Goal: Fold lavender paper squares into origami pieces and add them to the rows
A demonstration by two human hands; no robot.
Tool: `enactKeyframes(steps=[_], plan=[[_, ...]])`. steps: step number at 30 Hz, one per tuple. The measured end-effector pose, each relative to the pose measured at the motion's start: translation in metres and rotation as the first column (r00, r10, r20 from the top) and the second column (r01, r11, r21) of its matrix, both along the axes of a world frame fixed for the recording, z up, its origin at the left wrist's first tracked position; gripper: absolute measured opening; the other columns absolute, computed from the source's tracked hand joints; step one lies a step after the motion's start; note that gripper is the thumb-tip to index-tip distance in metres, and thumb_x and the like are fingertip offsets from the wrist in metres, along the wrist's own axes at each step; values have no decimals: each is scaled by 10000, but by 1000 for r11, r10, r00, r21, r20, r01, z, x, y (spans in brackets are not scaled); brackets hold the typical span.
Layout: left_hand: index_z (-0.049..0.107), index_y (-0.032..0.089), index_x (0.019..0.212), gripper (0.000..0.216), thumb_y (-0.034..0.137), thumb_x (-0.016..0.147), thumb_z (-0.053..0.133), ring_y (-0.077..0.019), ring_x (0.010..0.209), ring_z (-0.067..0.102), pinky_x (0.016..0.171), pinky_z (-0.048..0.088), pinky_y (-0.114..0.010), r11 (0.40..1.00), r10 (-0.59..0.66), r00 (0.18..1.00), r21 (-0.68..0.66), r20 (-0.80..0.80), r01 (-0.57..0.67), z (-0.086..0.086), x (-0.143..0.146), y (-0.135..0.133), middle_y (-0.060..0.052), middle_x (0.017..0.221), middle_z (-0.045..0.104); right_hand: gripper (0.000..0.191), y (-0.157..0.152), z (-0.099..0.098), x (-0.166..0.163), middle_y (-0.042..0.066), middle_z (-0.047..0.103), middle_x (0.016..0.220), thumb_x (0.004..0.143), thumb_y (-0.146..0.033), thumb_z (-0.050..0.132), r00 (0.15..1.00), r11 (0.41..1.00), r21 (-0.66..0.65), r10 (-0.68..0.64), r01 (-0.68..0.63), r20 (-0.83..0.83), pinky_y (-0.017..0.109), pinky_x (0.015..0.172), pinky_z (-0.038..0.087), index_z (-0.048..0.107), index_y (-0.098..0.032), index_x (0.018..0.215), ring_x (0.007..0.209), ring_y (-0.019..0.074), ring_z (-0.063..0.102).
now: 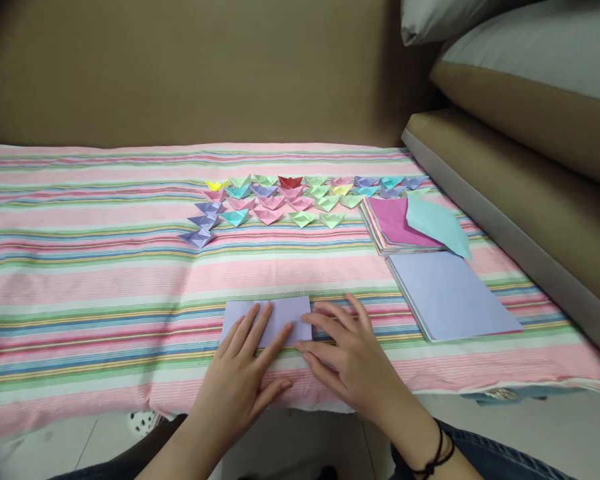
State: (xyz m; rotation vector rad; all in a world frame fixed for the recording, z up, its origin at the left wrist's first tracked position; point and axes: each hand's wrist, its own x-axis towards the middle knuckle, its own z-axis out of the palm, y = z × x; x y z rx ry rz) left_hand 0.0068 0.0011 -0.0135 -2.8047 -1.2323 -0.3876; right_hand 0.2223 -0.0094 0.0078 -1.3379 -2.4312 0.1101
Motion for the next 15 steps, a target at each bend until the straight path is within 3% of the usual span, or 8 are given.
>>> enactKeyframes(steps=[4, 10, 15], plan=[[249, 342, 1406, 654, 504, 823, 498, -328, 1330, 278, 1001, 339, -455, 1000, -19, 1000, -16, -6, 19, 3, -1, 0, -98, 1494, 232, 222, -2, -1, 8, -16, 626, 1157, 830, -237, 542, 1000, 1000, 12, -17, 17, -4, 581, 1022, 218, 669, -346, 975, 1175, 250, 470], [272, 402, 1383, 711, 585, 749, 537, -362, 1309, 302, 970, 358, -494, 999, -39, 999, 6, -14, 39, 3, 0, 1, -105, 1487, 235, 194, -4, 3, 16, -29, 652, 1116, 827, -222, 551, 998, 999, -24, -46, 45, -34, 603, 1017, 218, 691, -339, 896, 1179, 268, 473], [292, 410, 1373, 756, 680, 696, 492, -395, 1298, 302, 970, 328, -526, 998, -65, 998, 1, -21, 65, 2, 0, 3, -106, 1492, 223, 242, 0, 3, 10, 34, 644, 1126, 864, -201, 512, 957, 994, -56, -102, 90, -271, 521, 1007, 341, 632, -280, 1059, 1121, 231, 530]])
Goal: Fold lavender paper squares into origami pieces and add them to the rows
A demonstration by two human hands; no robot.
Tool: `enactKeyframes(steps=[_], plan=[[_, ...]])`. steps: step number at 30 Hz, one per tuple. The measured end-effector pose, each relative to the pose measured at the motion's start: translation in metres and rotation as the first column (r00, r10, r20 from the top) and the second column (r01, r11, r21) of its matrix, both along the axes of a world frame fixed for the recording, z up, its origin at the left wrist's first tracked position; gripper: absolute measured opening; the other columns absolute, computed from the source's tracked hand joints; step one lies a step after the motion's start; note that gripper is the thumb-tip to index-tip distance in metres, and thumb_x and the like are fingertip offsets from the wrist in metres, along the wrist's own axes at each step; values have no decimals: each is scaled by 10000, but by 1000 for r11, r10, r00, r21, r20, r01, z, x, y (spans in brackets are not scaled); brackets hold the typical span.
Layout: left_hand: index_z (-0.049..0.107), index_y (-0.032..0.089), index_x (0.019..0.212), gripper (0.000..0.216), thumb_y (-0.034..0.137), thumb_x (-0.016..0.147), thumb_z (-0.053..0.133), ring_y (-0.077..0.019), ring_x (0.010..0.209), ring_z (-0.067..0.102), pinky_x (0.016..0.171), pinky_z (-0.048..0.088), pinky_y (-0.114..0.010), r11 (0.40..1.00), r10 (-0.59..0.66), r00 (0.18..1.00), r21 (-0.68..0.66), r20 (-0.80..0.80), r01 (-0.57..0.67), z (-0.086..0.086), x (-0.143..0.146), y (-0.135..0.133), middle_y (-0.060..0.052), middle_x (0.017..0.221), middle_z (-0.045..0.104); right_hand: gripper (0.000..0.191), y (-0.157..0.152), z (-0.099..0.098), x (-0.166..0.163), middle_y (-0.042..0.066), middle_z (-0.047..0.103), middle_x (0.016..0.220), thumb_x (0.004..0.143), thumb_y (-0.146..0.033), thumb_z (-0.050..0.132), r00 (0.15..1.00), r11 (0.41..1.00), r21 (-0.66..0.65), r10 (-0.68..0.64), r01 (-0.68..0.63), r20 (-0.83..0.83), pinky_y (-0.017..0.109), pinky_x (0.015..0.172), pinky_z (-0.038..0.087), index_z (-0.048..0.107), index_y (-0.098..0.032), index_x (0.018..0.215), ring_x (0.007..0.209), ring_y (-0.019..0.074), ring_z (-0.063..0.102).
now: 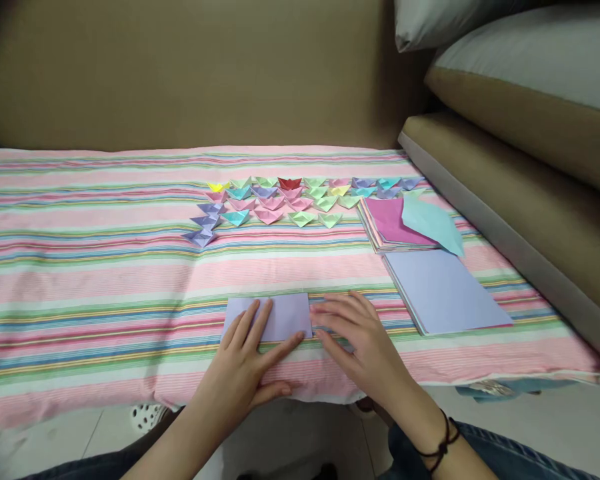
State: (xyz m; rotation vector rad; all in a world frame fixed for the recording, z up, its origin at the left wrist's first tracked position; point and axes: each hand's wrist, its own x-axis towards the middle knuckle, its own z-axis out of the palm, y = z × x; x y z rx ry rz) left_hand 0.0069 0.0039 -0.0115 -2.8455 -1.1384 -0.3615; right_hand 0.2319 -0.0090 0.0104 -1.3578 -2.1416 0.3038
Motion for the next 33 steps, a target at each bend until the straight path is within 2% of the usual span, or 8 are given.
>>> enactKeyframes(steps=[2, 5, 7, 9, 12, 17, 25, 33], plan=[[296, 410, 1372, 780, 712, 674, 471, -402, 1296, 300, 971, 317, -534, 1000, -12, 1000, -10, 2, 12, -1, 0, 1, -106, 1494, 218, 311, 3, -3, -10, 59, 617, 1173, 878, -168, 474, 994, 999, 31, -15, 18, -108, 477, 1017, 368, 574, -253, 1160, 1135, 214, 527], [295, 384, 1378, 819, 727, 656, 475, -411, 1306, 277, 979, 300, -544, 1000, -22, 1000, -22, 12, 23, -2, -1, 1, -131, 1491, 213, 383, 9, -9, -29, 73, 572, 1248, 888, -115, 401, 985, 995, -18, 91, -95, -148, 396, 991, 435, 512, -215, 1241, 1186, 190, 495], [300, 366, 1380, 842, 729, 645, 492, -419, 1314, 253, 987, 287, -553, 999, -21, 1000, -31, 20, 21, -4, -1, 1, -148, 1489, 207, 398, 13, -14, -38, 76, 574, 1249, 879, -84, 372, 979, 990, -16, 136, -140, -151, 393, 995, 438, 519, -195, 1232, 1184, 184, 499], [294, 354, 1384, 861, 732, 638, 498, -424, 1321, 234, 990, 281, -559, 999, -20, 1000, -42, 24, 21, -5, -2, 1, -161, 1488, 200, 389, 15, -18, -44, 74, 600, 1214, 865, -71, 371, 979, 991, -7, 129, -132, -160, 407, 988, 445, 558, -193, 1184, 1161, 189, 518], [280, 336, 1392, 868, 729, 648, 494, -420, 1329, 220, 994, 280, -560, 998, -33, 999, -46, 26, 34, -4, -3, 0, -182, 1481, 205, 369, 17, -24, -44, 67, 612, 1195, 851, -62, 388, 978, 994, -18, 104, -109, -182, 419, 982, 449, 602, -201, 1117, 1147, 194, 529], [292, 320, 1390, 855, 715, 661, 500, -404, 1336, 222, 998, 301, -536, 997, -57, 998, -45, 23, 58, 0, -10, 0, -176, 1483, 210, 395, 17, -29, -41, 57, 616, 1190, 833, -33, 406, 975, 992, -44, 106, -117, -196, 436, 992, 437, 607, -222, 1116, 1143, 191, 532], [266, 297, 1405, 850, 691, 689, 501, -357, 1333, 269, 999, 340, -496, 999, -37, 998, -26, -45, 35, 1, -34, -6, -160, 1477, 254, 395, 16, -29, -42, 70, 613, 1187, 848, -27, 401, 981, 993, -22, 115, -120, -155, 443, 990, 437, 606, -220, 1125, 1162, 195, 518], [341, 218, 1383, 816, 684, 724, 466, -297, 1299, 361, 1029, 329, -436, 1000, -2, 996, 28, -90, 5, 3, -59, -11, -120, 1439, 353, 402, 16, -31, -40, 57, 616, 1189, 858, -39, 390, 984, 992, -5, 124, -126, -125, 449, 1007, 424, 609, -240, 1129, 1162, 196, 523]])
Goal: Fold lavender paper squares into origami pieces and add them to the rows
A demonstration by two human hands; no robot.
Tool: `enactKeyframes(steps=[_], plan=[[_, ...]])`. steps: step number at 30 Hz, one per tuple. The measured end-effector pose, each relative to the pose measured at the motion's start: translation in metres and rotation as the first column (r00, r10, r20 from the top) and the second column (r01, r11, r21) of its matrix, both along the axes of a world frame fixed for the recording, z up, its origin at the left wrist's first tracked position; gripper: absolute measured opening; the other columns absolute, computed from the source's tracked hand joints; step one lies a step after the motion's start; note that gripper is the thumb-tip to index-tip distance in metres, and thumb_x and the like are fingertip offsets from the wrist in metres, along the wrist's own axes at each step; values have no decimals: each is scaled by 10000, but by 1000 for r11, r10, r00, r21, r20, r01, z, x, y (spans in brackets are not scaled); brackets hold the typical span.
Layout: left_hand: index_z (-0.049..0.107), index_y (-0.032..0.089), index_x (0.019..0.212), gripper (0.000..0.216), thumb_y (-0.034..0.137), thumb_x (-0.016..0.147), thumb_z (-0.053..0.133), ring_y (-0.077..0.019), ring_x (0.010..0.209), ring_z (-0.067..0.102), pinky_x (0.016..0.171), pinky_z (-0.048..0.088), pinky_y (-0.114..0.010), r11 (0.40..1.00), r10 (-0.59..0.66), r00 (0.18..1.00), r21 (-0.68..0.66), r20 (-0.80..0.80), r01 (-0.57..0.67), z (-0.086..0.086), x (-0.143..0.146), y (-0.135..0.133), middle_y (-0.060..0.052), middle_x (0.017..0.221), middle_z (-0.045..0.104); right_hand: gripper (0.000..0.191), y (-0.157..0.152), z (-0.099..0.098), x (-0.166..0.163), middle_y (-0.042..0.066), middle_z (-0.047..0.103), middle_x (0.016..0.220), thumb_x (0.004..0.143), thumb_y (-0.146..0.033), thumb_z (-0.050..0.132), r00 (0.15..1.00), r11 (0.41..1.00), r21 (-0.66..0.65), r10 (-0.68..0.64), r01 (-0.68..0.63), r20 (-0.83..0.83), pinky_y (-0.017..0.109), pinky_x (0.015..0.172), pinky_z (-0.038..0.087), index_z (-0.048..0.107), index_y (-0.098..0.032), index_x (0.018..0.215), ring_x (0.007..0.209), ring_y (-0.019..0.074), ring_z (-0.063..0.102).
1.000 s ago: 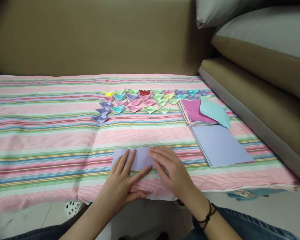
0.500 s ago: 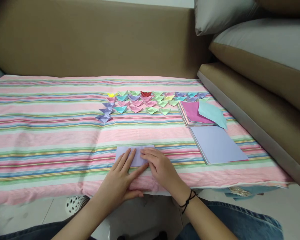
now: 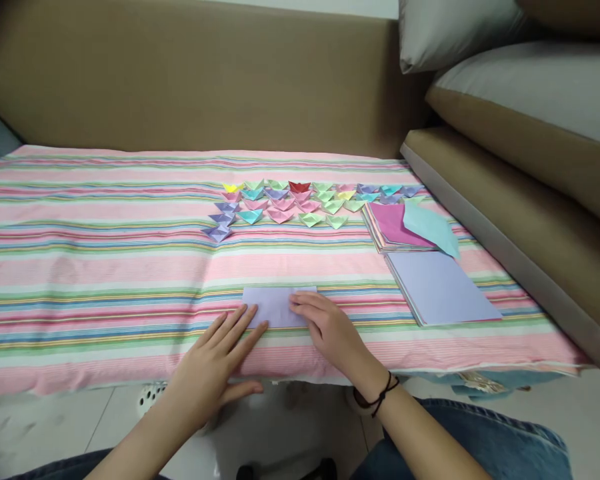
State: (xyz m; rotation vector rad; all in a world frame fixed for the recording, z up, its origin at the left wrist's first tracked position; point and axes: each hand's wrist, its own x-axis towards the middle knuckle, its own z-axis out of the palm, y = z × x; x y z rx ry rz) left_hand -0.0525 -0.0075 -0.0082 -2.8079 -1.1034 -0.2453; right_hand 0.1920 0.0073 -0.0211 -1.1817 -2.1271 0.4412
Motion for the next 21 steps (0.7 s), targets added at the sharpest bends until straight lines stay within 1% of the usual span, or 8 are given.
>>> enactKeyframes(steps=[3, 9, 11, 13, 15, 17, 18, 21], plan=[[396, 206, 1352, 737, 641, 762, 470, -285, 1289, 378, 1029, 329, -420, 1000, 2, 1000, 11, 17, -2, 2, -11, -1, -86, 1409, 409, 391, 0, -1, 0, 59, 618, 1187, 858, -44, 394, 1000, 1000, 3, -5, 5, 2, 442, 1007, 425, 617, -233, 1118, 1158, 195, 528], [558, 216, 1214, 525, 538, 801, 516, -338, 1256, 395, 990, 362, -483, 997, 79, 993, 16, 83, -80, 10, -27, 1, -41, 1313, 532, 367, 0, 2, -1, 55, 631, 1171, 880, -86, 391, 1000, 1000, 9, -9, 9, -11, 463, 1008, 413, 623, -255, 1108, 1135, 206, 550], [602, 216, 1148, 448, 504, 813, 522, -328, 1223, 430, 957, 405, -472, 996, 83, 987, -27, 134, -81, 15, -29, 4, -42, 1263, 575, 314, 0, 6, -2, 65, 638, 1155, 883, -132, 428, 1000, 1000, -3, -10, 10, -4, 467, 994, 424, 627, -251, 1095, 1121, 215, 559], [640, 213, 1056, 342, 445, 841, 512, -292, 1155, 491, 921, 445, -442, 993, 90, 974, -90, 210, -72, 21, -29, 8, -51, 1185, 623, 256, 0, 10, -2, 82, 638, 1146, 857, -205, 518, 999, 1000, -10, -7, 8, 38, 475, 971, 438, 622, -236, 1089, 1106, 233, 564], [646, 199, 983, 262, 379, 864, 498, -249, 1046, 555, 877, 474, -411, 985, 137, 944, -141, 300, -98, 27, -27, 12, -68, 1091, 652, 271, 1, 15, -3, 98, 631, 1149, 812, -262, 602, 994, 1000, 17, 2, -4, 107, 475, 938, 460, 617, -217, 1078, 1091, 250, 566], [612, 188, 1023, 243, 338, 865, 505, -225, 984, 570, 843, 482, -392, 979, 179, 910, -157, 373, -128, 32, -23, 14, -84, 1057, 637, 246, 2, 19, -4, 100, 641, 1124, 804, -266, 617, 985, 995, 87, 26, -41, 173, 462, 906, 479, 624, -208, 1042, 1076, 254, 570], [582, 186, 1076, 267, 326, 858, 518, -223, 995, 561, 844, 476, -390, 980, 179, 900, -149, 397, -129, 35, -20, 14, -92, 1075, 619, 200, 3, 20, -5, 96, 657, 1087, 818, -249, 599, 979, 990, 126, 40, -66, 198, 448, 889, 489, 632, -206, 1010, 1057, 249, 580], [515, 184, 1160, 341, 286, 837, 555, -236, 1087, 503, 896, 428, -397, 994, 101, 896, -86, 433, -70, 41, -7, 14, -107, 1158, 568, 136, 3, 28, -8, 76, 697, 914, 866, -195, 516, 971, 972, 214, 49, -101, 235, 378, 799, 518, 644, -196, 912, 911, 213, 632]])
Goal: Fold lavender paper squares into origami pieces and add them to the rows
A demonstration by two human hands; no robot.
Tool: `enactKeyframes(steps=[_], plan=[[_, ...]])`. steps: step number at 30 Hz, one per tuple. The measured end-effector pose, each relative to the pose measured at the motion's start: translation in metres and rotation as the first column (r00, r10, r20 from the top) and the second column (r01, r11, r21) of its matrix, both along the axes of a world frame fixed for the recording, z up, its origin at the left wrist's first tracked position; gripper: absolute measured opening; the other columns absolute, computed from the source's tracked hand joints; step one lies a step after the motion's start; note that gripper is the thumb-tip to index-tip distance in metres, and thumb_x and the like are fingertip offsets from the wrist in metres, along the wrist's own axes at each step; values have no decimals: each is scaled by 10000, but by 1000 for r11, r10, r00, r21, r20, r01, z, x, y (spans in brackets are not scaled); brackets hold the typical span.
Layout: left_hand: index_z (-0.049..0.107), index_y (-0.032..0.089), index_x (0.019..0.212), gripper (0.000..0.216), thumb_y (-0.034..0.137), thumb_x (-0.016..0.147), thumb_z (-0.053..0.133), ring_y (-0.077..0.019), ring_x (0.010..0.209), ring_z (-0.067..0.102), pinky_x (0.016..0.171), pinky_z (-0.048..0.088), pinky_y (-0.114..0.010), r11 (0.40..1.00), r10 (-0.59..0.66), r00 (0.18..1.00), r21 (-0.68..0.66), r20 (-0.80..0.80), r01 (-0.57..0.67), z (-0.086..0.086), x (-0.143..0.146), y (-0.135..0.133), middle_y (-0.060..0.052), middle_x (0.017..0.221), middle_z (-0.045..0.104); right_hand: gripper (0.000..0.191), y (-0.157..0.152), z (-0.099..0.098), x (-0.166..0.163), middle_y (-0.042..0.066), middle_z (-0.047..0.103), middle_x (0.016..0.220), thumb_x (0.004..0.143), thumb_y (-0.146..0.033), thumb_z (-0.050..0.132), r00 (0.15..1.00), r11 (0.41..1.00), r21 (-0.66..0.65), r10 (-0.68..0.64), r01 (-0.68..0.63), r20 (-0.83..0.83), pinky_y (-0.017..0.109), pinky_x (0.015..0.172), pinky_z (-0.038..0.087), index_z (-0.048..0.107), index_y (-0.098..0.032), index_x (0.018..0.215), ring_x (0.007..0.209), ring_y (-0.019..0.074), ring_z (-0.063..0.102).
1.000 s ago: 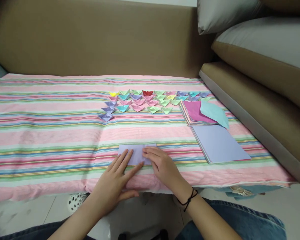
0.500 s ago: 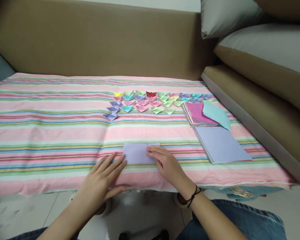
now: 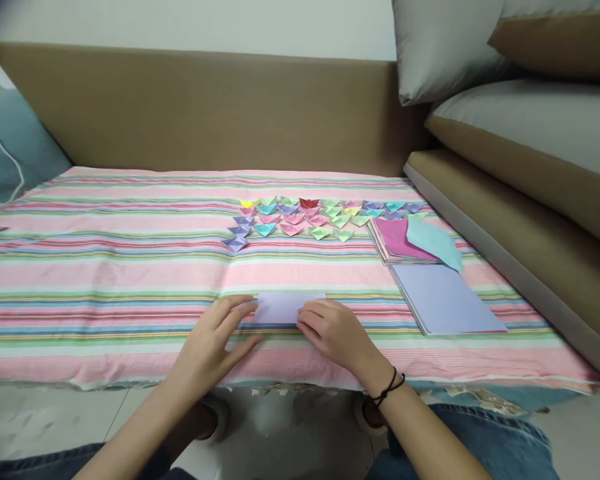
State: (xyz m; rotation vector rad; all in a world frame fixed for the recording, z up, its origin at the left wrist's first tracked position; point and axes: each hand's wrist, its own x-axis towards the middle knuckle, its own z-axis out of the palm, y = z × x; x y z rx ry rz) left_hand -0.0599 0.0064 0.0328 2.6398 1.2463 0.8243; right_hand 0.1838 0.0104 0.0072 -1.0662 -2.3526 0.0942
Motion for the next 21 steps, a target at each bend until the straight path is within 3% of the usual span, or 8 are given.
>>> enactKeyframes(steps=[4, 7, 10, 21], plan=[[531, 188, 1127, 308, 283, 836, 568, -207, 1022, 517, 844, 398, -355, 998, -58, 998, 29, 27, 57, 12, 19, -2, -75, 1095, 607, 150, -6, 19, -6, 58, 690, 822, 882, -180, 482, 998, 1000, 28, -6, 8, -65, 321, 719, 501, 631, -192, 867, 777, 176, 630], [607, 205, 947, 137, 276, 869, 519, -175, 844, 539, 740, 363, -338, 998, -34, 999, 46, 21, 33, 22, 29, -2, -23, 878, 656, 138, -12, 34, -9, 44, 679, 780, 876, -166, 487, 991, 1000, 26, 19, -16, -134, 304, 689, 482, 617, -197, 843, 739, 165, 613], [624, 198, 804, 168, 261, 885, 490, -156, 732, 521, 696, 324, -333, 998, -44, 999, 46, -2, 44, 31, 34, -1, -1, 733, 643, 128, -16, 42, -9, 43, 674, 769, 866, -154, 498, 984, 999, 39, 22, -15, -178, 304, 686, 472, 615, -196, 838, 736, 165, 607], [632, 193, 826, 160, 262, 879, 498, -156, 751, 530, 686, 306, -329, 991, -106, 994, 76, -39, 109, 39, 51, -8, -12, 762, 654, 141, -22, 46, -7, 29, 661, 715, 849, -166, 515, 985, 994, 113, 16, 3, -172, 321, 713, 444, 630, -202, 777, 763, 172, 593]])
